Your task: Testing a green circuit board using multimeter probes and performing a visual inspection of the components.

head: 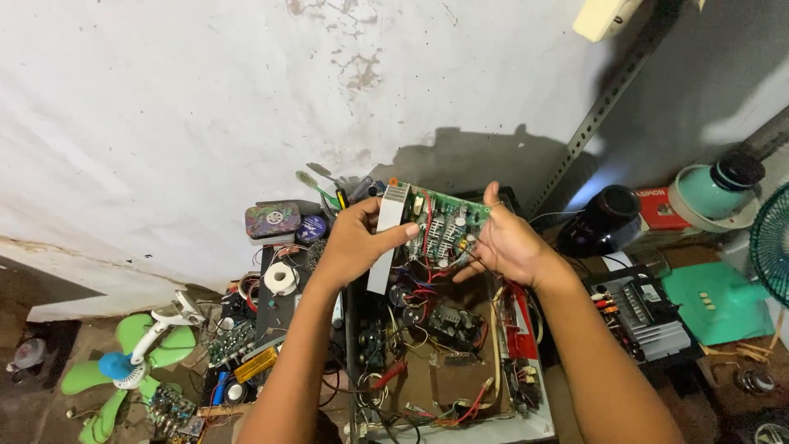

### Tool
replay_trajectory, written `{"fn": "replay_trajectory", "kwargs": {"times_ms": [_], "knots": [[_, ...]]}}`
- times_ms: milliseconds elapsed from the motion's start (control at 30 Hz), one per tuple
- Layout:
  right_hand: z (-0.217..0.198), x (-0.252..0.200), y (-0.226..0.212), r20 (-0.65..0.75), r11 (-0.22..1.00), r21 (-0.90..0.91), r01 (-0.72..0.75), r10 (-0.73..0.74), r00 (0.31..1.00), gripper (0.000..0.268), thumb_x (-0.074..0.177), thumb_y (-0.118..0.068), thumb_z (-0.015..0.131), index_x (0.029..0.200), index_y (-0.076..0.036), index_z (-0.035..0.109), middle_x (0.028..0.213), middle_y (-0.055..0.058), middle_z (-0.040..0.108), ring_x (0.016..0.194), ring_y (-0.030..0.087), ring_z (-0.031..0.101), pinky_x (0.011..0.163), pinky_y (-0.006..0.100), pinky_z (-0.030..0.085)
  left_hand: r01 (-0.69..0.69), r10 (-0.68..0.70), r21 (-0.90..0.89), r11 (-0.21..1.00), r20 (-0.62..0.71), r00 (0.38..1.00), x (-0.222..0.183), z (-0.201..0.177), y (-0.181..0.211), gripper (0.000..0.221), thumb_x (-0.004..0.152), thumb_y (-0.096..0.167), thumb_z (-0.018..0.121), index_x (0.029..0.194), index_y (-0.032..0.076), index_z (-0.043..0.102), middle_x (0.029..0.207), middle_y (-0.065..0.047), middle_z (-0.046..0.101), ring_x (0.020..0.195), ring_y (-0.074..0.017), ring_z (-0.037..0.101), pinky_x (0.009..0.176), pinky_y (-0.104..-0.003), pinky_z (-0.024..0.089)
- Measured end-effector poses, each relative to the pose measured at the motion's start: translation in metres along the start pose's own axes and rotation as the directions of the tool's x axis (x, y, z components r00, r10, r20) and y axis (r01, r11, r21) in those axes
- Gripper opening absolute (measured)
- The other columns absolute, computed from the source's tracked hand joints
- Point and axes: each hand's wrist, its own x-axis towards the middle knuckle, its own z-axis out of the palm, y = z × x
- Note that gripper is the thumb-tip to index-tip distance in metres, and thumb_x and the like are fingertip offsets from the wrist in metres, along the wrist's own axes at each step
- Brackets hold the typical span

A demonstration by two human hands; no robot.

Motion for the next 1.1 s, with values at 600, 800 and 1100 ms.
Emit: {"fn": "replay_trajectory", "kwargs": {"times_ms": [600, 800, 1100], "knots": [[0.024, 0.0, -0.02, -0.073, 0.999, -0.029, 0.021, -0.023, 0.997, 0.111, 0.083, -0.085, 0.024, 0.128, 0.014, 0.044, 0.108, 0.029, 0.039, 0.105, 0.048, 0.058, 0.089, 0.069, 0.055, 0.111, -0.109, 0.029, 0.993, -0.053, 0.993, 0.025, -0.008, -0.031, 0.038, 0.079, 0.033, 0.091, 0.093, 0.002, 0.074, 0.072, -0.008, 0.068, 0.068, -0.0149, 0.058, 0.063, -0.029, 0.049], [0.029, -0.002, -0.022, -0.083, 0.998, -0.055, 0.038, -0.042, 0.996, 0.106, 0.08, -0.087, 0.022, 0.114, 0.011, 0.043, 0.096, 0.019, 0.031, 0.093, 0.046, 0.058, 0.084, 0.069, 0.059, 0.114, -0.111, 0.058, 0.992, -0.052, 0.992, 0.024, -0.008, -0.032, 0.04, 0.081, 0.034, 0.09, 0.098, 0.002, 0.074, 0.077, -0.009, 0.069, 0.073, -0.0162, 0.059, 0.067, -0.03, 0.051], [0.01, 0.012, 0.0, -0.084, 0.979, -0.042, 0.2, -0.203, 0.976, 0.077, 0.086, -0.084, 0.033, 0.066, -0.01, 0.037, 0.052, 0.001, 0.02, 0.051, 0.029, 0.05, 0.067, 0.06, 0.066, 0.127, -0.12, 0.097, 0.987, -0.071, 0.99, 0.024, -0.008, -0.038, 0.046, 0.082, 0.043, 0.088, 0.101, 0.003, 0.075, 0.076, -0.01, 0.068, 0.074, -0.0172, 0.06, 0.068, -0.033, 0.052]]}}
